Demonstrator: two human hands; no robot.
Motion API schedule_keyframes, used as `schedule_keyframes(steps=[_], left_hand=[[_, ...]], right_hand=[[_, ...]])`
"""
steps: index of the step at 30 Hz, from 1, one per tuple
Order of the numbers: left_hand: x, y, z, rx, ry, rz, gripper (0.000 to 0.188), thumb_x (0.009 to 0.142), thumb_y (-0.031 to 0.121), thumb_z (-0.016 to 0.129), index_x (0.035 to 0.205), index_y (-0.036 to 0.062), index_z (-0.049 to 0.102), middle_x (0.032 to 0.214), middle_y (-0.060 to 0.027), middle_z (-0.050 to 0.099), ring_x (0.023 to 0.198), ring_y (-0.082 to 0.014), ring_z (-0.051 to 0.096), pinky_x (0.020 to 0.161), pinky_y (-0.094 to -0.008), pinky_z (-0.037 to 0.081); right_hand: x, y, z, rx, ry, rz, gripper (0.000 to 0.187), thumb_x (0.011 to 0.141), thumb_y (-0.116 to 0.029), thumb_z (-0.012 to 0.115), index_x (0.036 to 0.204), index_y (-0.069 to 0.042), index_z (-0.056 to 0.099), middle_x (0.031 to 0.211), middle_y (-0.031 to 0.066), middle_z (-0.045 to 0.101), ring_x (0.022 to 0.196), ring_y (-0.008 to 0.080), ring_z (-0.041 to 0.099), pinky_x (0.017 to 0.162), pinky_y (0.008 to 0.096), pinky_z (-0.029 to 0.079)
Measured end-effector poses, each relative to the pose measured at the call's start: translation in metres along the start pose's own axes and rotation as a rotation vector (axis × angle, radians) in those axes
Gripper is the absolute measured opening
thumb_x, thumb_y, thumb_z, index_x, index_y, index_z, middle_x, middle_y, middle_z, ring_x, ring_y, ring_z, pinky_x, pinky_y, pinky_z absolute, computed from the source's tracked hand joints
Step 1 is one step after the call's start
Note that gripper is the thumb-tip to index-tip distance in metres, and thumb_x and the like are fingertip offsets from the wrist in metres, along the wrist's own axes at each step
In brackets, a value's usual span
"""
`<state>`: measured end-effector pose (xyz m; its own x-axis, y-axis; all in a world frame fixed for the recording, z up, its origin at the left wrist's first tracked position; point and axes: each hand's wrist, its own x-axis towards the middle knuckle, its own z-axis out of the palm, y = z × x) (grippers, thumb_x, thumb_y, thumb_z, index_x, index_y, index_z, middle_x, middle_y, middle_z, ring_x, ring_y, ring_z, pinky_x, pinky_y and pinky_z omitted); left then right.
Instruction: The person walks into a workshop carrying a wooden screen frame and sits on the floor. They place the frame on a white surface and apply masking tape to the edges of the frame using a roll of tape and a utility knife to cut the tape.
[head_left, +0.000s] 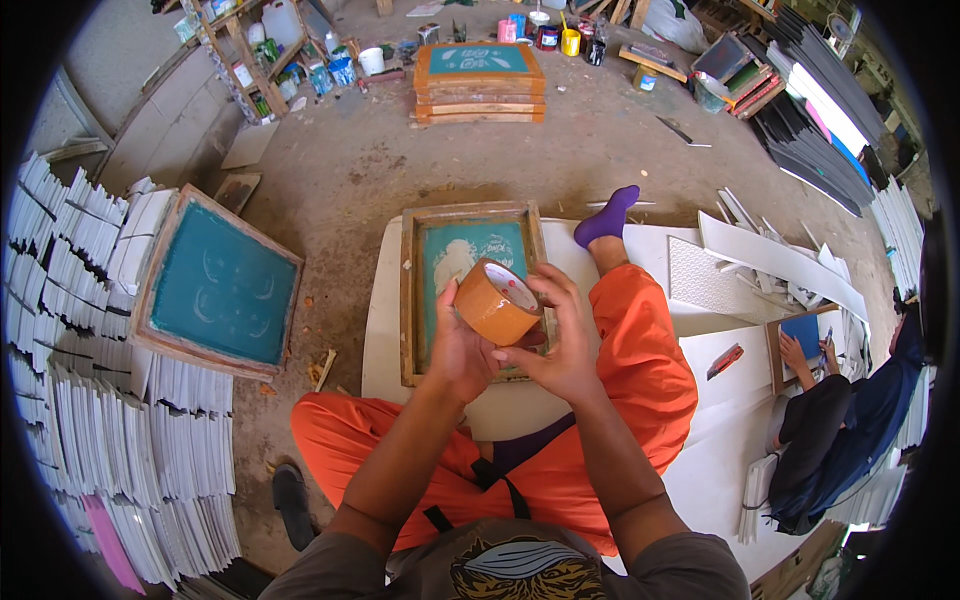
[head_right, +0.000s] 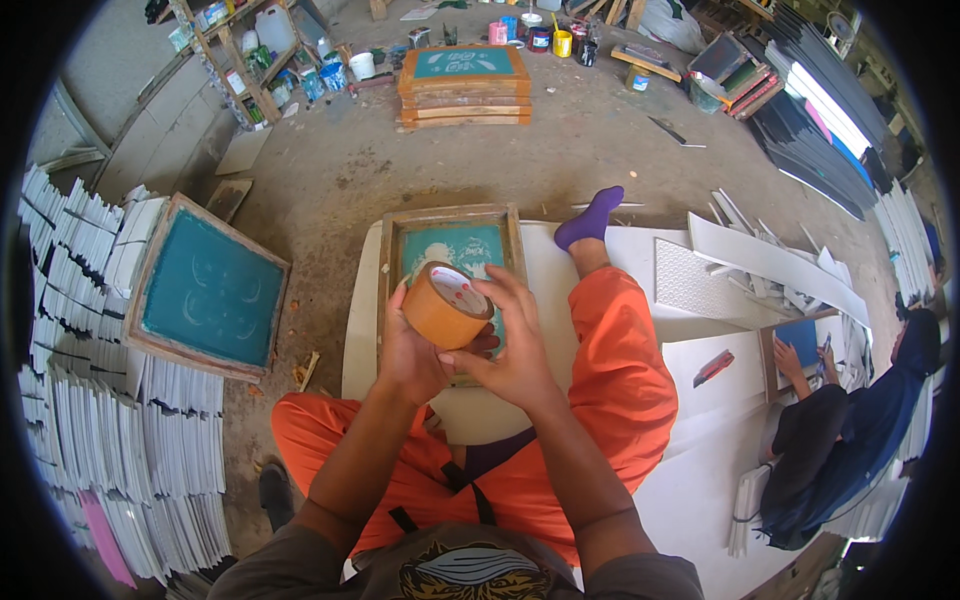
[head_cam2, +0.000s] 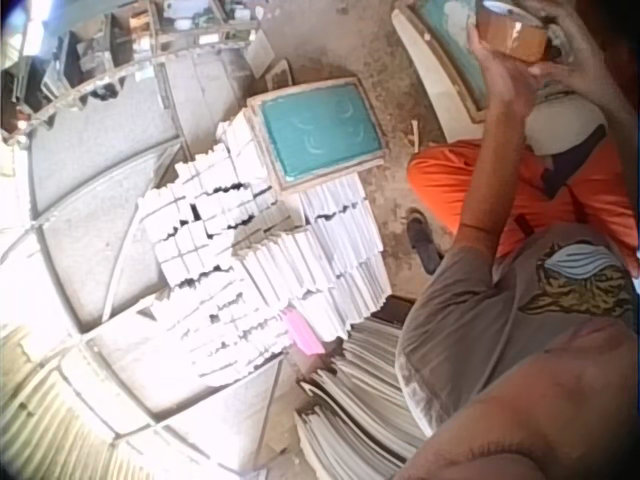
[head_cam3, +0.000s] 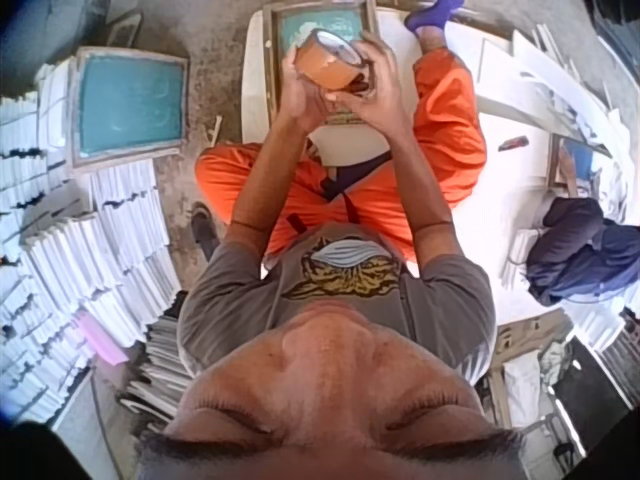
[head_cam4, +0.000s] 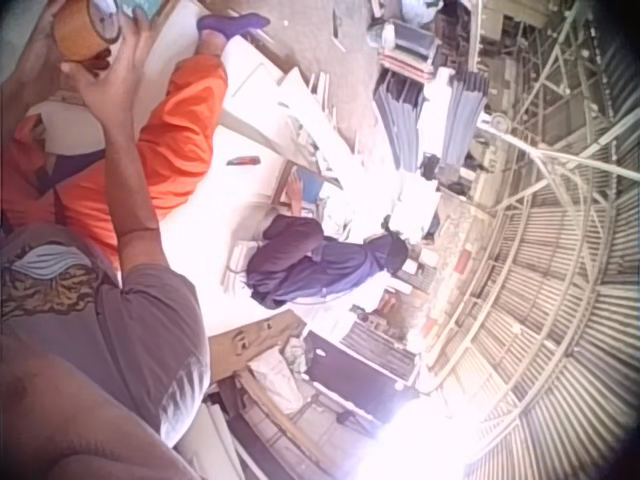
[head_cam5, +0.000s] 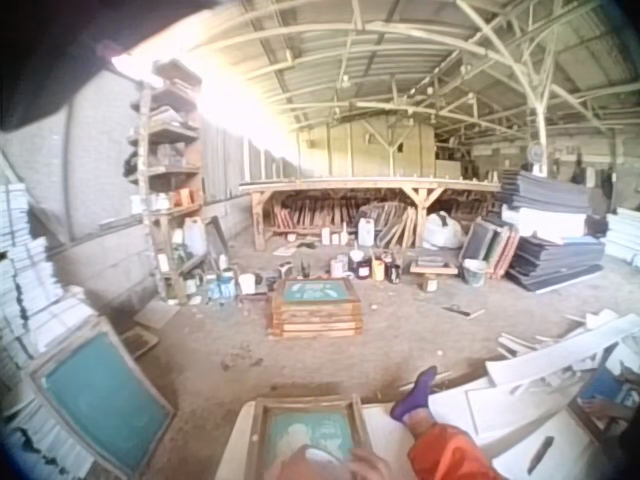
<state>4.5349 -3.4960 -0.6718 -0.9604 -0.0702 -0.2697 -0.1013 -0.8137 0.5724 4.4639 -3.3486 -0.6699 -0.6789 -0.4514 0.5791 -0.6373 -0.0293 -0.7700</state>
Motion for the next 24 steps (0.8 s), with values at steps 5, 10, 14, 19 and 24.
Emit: schedule_keyframes(steps=[5, 10, 14, 19, 24], left_hand=[[-0.004, -0.002, 0.006, -0.063, -0.085, -0.108, 0.085, 0.1, 0.077, 0.026, 0.148, 0.0113, 0.049, 0.134, -0.0133, 0.065, 0.118, -0.0264, 0.068, 0.1, -0.0449, 0.053], [0.0, -0.007, -0.007, 0.128, 0.112, 0.157, 0.069, 0.106, 0.06, 0.042, 0.148, 0.0053, 0.049, 0.136, -0.0124, 0.065, 0.123, -0.0233, 0.064, 0.105, -0.0415, 0.049], [-0.001, -0.004, -0.017, 0.324, 0.137, 0.339, 0.061, 0.105, 0.051, 0.056, 0.14, -0.0001, 0.056, 0.132, -0.0112, 0.066, 0.123, -0.0213, 0.064, 0.104, -0.0397, 0.049], [-0.004, -0.001, -0.003, 0.443, 0.082, 0.306, 0.056, 0.106, 0.047, 0.056, 0.135, -0.0003, 0.059, 0.127, -0.011, 0.068, 0.118, -0.021, 0.067, 0.098, -0.0359, 0.053], [-0.003, -0.003, 0.0, 0.236, 0.104, 0.261, 0.059, 0.106, 0.052, 0.05, 0.139, 0.0031, 0.055, 0.127, -0.0121, 0.068, 0.111, -0.0236, 0.071, 0.093, -0.0362, 0.056]], right_hand=[[0.005, 0.007, 0.0, -0.035, 0.023, -0.113, 0.065, 0.064, -0.011, 0.09, 0.123, -0.003, 0.065, 0.115, 0.0134, 0.066, 0.112, 0.0339, 0.061, 0.095, 0.0417, 0.05], [0.02, -0.012, -0.014, -0.072, -0.011, -0.016, 0.055, 0.062, -0.01, 0.088, 0.114, -0.002, 0.071, 0.1, 0.0107, 0.068, 0.097, 0.0299, 0.059, 0.083, 0.0392, 0.049], [0.026, -0.018, -0.024, -0.165, -0.085, -0.019, 0.057, 0.063, -0.014, 0.091, 0.115, -0.003, 0.072, 0.101, 0.0079, 0.067, 0.096, 0.027, 0.061, 0.086, 0.0392, 0.047], [0.027, -0.025, -0.022, -0.261, -0.061, -0.079, 0.058, 0.063, -0.022, 0.095, 0.114, -0.006, 0.072, 0.098, 0.0079, 0.065, 0.09, 0.0281, 0.06, 0.076, 0.0382, 0.05], [0.017, -0.02, -0.02, -0.133, 0.02, 0.004, 0.063, 0.062, -0.021, 0.097, 0.115, -0.006, 0.065, 0.103, 0.0064, 0.065, 0.094, 0.0265, 0.061, 0.074, 0.0374, 0.052]])
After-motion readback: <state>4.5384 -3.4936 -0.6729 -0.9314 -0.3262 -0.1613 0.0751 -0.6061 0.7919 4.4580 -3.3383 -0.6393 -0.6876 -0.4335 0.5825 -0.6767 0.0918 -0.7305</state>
